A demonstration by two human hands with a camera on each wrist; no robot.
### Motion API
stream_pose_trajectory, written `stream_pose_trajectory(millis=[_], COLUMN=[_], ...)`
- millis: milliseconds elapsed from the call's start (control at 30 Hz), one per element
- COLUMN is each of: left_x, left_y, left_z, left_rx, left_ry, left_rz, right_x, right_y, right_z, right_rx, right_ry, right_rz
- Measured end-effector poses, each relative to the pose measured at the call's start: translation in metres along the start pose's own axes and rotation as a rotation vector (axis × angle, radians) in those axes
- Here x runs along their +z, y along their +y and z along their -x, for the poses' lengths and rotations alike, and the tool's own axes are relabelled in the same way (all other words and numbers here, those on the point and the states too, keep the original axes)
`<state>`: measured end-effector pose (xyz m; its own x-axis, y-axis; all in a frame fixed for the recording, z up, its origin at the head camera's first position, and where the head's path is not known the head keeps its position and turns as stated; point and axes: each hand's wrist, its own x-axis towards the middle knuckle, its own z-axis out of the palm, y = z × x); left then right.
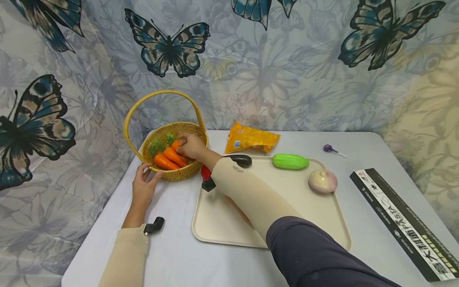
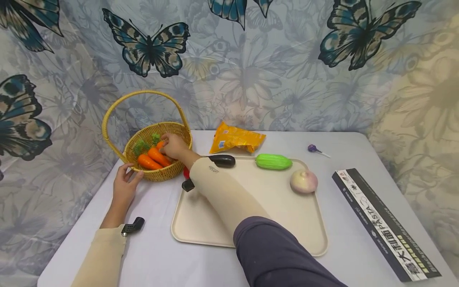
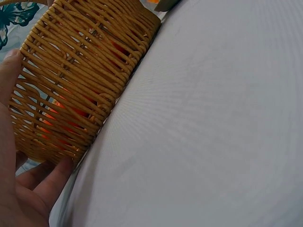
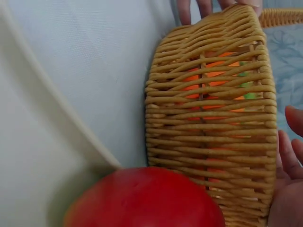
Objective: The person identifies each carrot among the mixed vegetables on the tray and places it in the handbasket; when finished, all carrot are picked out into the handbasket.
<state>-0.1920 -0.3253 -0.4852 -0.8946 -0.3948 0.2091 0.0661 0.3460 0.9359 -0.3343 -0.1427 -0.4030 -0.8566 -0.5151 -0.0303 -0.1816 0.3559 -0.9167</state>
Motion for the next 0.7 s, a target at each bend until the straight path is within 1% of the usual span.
stream_pose_trajectory(millis=[100,200,333,467,533,700], left_x=[0.001,0.000,0.000,0.002,0.002,0.002], left_y=[-0.001,-0.002,-0.001,0.001,0.001,0.000], left_z=[0.000,-0.001,-0.002,-0.002,-0.002,-0.001], left_rx=[-0.007,0.002,0.009,-0.005,-0.012,-0.018], left_ry=[-0.007,-0.007,-0.001,-0.005,-0.003,0.001], left_rz=[-0.003,-0.001,0.010,0.016,0.014,0.001], right_x=[-0.007,-0.018,-0.034,-0.051,-0.058,-0.070], right_y=[0.003,0.003,0.001,-0.003,-0.002,0.006], right_z=[0.007,0.016,0.031,0.052,0.063,0.090], right_rx=[-0.036,-0.073,-0.071,-0.071,-0.091,-0.112], right_ry=[-0.001,-0.021,-0.048,-0.059,-0.056,-0.048], right_rz=[-0.018,-0.055,-0.108,-0.160,-0.164,-0.192])
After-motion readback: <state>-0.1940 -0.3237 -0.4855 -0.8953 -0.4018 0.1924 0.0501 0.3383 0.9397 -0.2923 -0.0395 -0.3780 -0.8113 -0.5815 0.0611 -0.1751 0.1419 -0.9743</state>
